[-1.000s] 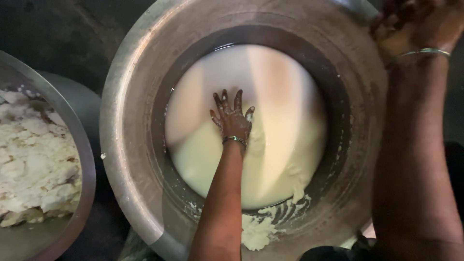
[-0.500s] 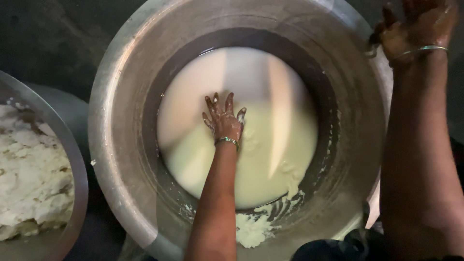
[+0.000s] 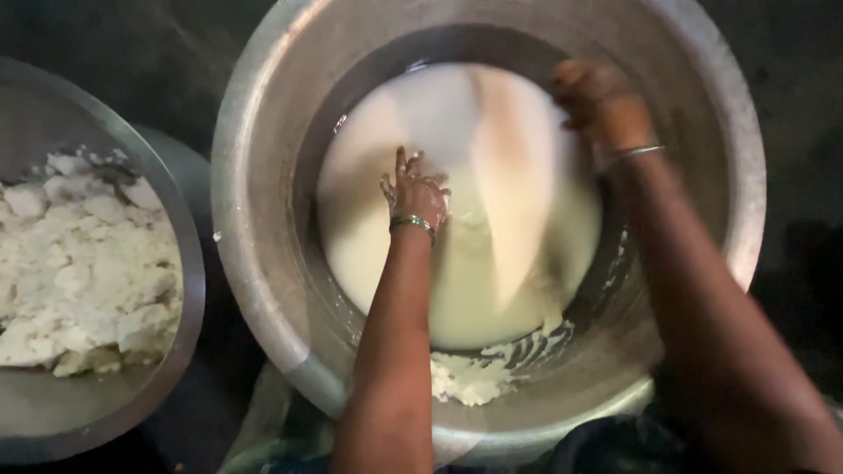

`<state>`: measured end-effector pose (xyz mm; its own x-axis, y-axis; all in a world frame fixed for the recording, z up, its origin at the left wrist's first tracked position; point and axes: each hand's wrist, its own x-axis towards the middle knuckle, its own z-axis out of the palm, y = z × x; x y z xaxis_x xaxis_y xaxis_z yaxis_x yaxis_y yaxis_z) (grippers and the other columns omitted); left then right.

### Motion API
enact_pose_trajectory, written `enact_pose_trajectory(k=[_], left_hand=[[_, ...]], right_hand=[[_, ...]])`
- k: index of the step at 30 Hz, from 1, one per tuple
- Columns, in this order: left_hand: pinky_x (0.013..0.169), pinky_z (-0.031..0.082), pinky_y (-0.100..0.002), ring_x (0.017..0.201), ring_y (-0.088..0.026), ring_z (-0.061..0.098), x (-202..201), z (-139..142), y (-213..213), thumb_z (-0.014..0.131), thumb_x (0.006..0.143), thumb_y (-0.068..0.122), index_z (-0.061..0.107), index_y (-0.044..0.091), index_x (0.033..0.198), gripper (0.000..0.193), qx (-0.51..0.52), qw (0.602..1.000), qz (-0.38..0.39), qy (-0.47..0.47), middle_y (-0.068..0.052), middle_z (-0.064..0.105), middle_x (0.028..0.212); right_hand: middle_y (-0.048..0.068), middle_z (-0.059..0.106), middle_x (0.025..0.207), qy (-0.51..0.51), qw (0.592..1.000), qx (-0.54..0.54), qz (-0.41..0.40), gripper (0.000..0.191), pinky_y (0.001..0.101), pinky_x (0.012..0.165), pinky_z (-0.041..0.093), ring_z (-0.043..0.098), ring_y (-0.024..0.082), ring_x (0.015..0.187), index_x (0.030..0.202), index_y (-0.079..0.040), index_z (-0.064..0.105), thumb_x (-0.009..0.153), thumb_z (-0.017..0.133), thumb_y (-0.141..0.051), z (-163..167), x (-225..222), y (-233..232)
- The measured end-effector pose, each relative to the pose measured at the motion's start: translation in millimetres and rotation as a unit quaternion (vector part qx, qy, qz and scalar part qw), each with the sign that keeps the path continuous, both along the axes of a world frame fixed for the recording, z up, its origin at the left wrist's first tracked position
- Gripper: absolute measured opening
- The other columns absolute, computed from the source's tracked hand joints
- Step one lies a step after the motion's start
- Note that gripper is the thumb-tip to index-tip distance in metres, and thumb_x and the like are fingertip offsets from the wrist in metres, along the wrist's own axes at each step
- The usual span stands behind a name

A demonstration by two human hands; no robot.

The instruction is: The person kneads and washes a white dough-like mass in a large metal bowl filled with milky water. They repeatedly squeeze the mass to extract starch into the water, then transfer the firmer residue into a second metal bowl beside them.

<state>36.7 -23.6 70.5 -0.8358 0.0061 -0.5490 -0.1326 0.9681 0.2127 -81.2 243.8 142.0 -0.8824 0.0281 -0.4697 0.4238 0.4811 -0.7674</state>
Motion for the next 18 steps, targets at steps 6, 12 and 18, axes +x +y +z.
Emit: enact_pose_trajectory(k=[6,12,18], left_hand=[[0.123,0.009,-0.065,0.157,-0.031,-0.009,0.7,4.7,0.8,0.054,0.099,0.047,0.032,0.039,0.157,0.063,0.026,0.999,0.018,0.020,-0.003,0.007,0.172],[0.123,0.007,-0.064,0.156,-0.031,-0.009,-11.3,-12.3,3.1,0.053,0.100,0.045,0.028,0.038,0.159,0.065,0.043,0.998,0.040,0.037,0.000,0.005,0.171],[0.125,0.007,-0.063,0.159,-0.030,-0.008,-10.8,-26.0,4.7,0.050,0.104,0.041,0.031,0.040,0.158,0.058,0.040,0.997,0.040,0.052,0.002,0.006,0.174]], right_hand=[[0.025,0.054,0.144,0.334,0.883,0.279,0.178,0.058,0.0606,0.107,0.038,0.046,0.049,0.131,0.137,-0.003,0.062,0.088,0.080,-0.026,-110.7,74.4,-31.7],[0.017,0.076,0.117,0.198,0.929,-0.021,-0.312,0.036,0.0389,0.088,0.058,0.070,0.027,0.100,0.123,0.004,0.073,0.098,0.067,-0.021,-142.5,34.8,-13.5],[0.021,0.069,0.116,-0.262,0.896,-0.356,0.035,0.028,0.0413,0.092,0.058,0.071,0.028,0.101,0.121,0.004,0.064,0.105,0.055,-0.017,-96.6,49.4,-52.0]])
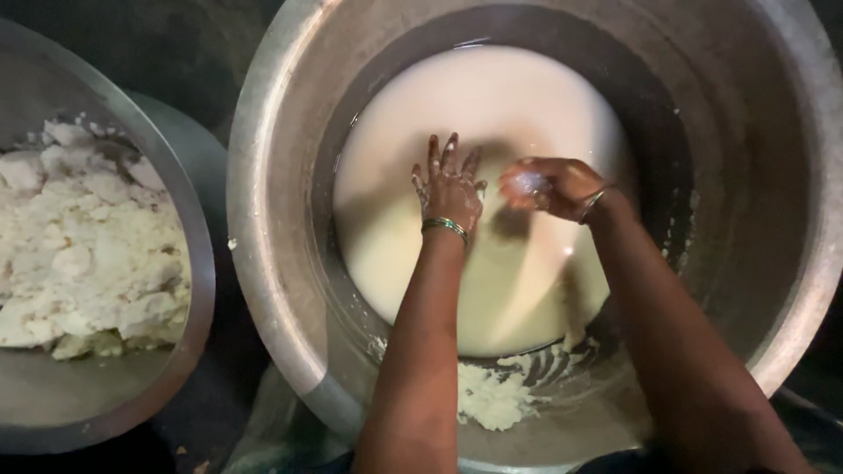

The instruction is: The person kneads and washes a white dough-like mass in a large metal bowl filled with milky water. They repeatedly squeeze the mass to extract starch into the water, then transfer the firmer residue into a second metal bowl beside them.

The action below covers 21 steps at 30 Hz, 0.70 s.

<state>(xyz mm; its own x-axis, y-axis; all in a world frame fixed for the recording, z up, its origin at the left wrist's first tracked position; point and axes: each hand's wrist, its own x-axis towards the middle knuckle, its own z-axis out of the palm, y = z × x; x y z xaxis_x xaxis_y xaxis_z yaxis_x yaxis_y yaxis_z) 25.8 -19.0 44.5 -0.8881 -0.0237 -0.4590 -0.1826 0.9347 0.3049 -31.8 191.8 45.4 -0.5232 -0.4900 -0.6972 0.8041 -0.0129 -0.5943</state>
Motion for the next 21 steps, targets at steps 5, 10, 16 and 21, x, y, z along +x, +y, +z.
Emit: enact_pose_trajectory(k=[5,10,16,21], left_hand=[[0.121,0.007,-0.060,0.152,-0.032,-0.008,0.4,-1.7,-4.8,0.056,0.094,0.047,0.026,0.035,0.158,0.071,-0.048,0.997,-0.029,-0.059,-0.002,0.001,0.169],[0.124,0.013,-0.061,0.157,-0.027,0.002,3.5,-5.1,-0.3,0.052,0.101,0.050,0.040,0.034,0.154,0.056,-0.016,1.000,0.020,-0.009,0.004,0.013,0.170],[0.123,0.015,-0.062,0.158,-0.027,0.006,3.9,-15.5,-1.3,0.058,0.097,0.050,0.044,0.036,0.153,0.059,-0.017,0.999,0.031,0.003,0.004,0.019,0.170],[0.121,0.017,-0.064,0.153,-0.029,0.009,-8.3,-9.5,-35.9,0.061,0.096,0.052,0.046,0.036,0.150,0.059,-0.044,0.998,0.034,0.040,-0.001,0.023,0.166]], right_hand=[[0.009,0.070,0.130,0.042,0.997,0.037,0.059,0.040,0.0396,0.097,0.056,0.067,0.029,0.119,0.127,-0.008,0.064,0.098,0.052,-0.033,29.5,-16.4,-15.1],[0.001,0.071,0.127,0.137,0.944,0.257,-0.153,0.039,0.0312,0.087,0.050,0.065,0.016,0.109,0.129,-0.014,0.068,0.095,0.063,-0.032,-15.5,-27.2,49.9],[0.013,0.070,0.105,0.014,0.962,0.171,-0.210,0.033,0.0365,0.072,0.052,0.062,0.021,0.081,0.119,0.000,0.069,0.104,0.065,-0.029,-55.9,-6.2,60.3],[0.014,0.070,0.116,0.221,0.965,0.143,0.014,0.032,0.0377,0.084,0.059,0.068,0.024,0.100,0.125,-0.002,0.066,0.103,0.060,-0.024,-22.6,-28.1,4.4]])
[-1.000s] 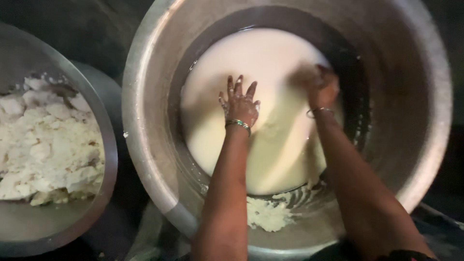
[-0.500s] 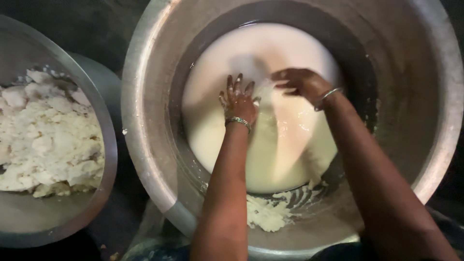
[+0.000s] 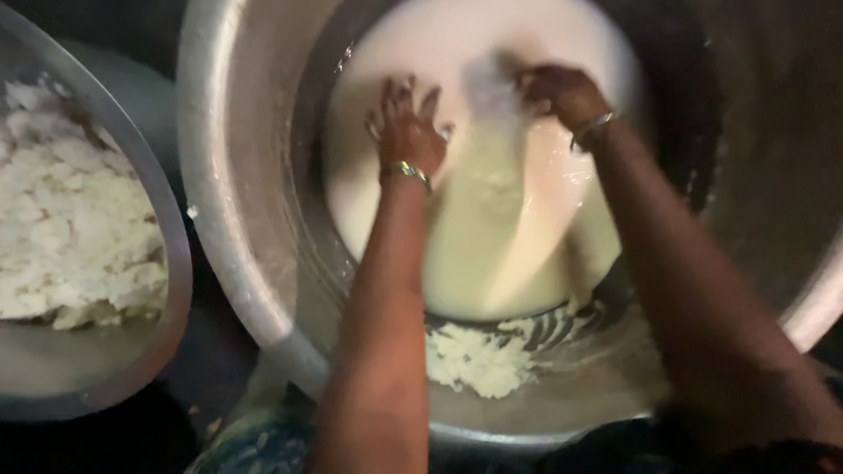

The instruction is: The person kneads and washes a white dough-like mass in a large metal bowl filled with milky water. They repeatedly squeeze the mass to extract starch into the water, then transfer the firmer residue into a second metal bowl beside them.

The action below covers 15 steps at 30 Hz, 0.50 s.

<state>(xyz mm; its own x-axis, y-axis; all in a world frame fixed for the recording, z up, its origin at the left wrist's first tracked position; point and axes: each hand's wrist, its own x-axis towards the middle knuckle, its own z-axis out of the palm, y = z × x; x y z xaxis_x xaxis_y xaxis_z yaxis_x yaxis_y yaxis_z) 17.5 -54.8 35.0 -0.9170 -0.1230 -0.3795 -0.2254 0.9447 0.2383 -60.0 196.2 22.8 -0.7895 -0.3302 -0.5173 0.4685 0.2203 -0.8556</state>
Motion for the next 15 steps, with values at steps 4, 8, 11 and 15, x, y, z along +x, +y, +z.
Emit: enact_pose_trajectory(k=[4,8,11,15], left_hand=[[0.112,0.038,-0.063,0.143,-0.033,0.042,-19.1,22.4,-35.1,0.063,0.097,0.046,0.054,0.030,0.146,0.052,0.021,1.000,0.020,0.000,-0.004,0.049,0.153],[0.100,0.045,-0.061,0.127,-0.035,0.056,-34.3,44.8,-42.4,0.064,0.096,0.047,0.056,0.025,0.139,0.048,0.030,0.998,-0.038,-0.031,-0.009,0.060,0.138],[0.098,0.049,-0.051,0.121,-0.032,0.060,-34.1,51.2,-50.1,0.064,0.096,0.051,0.057,0.022,0.138,0.052,0.062,0.990,-0.127,-0.007,-0.011,0.063,0.133],[0.079,0.055,-0.049,0.097,-0.035,0.069,-31.5,44.6,-58.7,0.067,0.090,0.049,0.070,0.012,0.117,0.046,0.132,0.979,-0.112,0.106,-0.013,0.072,0.111]], right_hand=[[0.008,0.072,0.125,0.032,0.995,0.077,0.048,0.032,0.0369,0.092,0.056,0.068,0.020,0.111,0.126,-0.005,0.067,0.101,0.057,-0.023,14.6,21.5,-24.2],[0.007,0.074,0.120,0.043,0.998,-0.022,-0.031,0.029,0.0362,0.093,0.059,0.072,0.021,0.106,0.119,-0.003,0.070,0.099,0.058,-0.022,-5.3,22.4,-29.0],[0.007,0.075,0.114,0.158,0.948,0.115,-0.253,0.024,0.0366,0.089,0.056,0.070,0.021,0.100,0.113,-0.007,0.073,0.096,0.066,-0.024,-17.5,3.1,0.8],[0.003,0.076,0.108,-0.013,0.939,0.203,-0.276,0.021,0.0346,0.085,0.052,0.069,0.018,0.094,0.106,-0.017,0.077,0.093,0.074,-0.033,-23.0,13.1,24.7]])
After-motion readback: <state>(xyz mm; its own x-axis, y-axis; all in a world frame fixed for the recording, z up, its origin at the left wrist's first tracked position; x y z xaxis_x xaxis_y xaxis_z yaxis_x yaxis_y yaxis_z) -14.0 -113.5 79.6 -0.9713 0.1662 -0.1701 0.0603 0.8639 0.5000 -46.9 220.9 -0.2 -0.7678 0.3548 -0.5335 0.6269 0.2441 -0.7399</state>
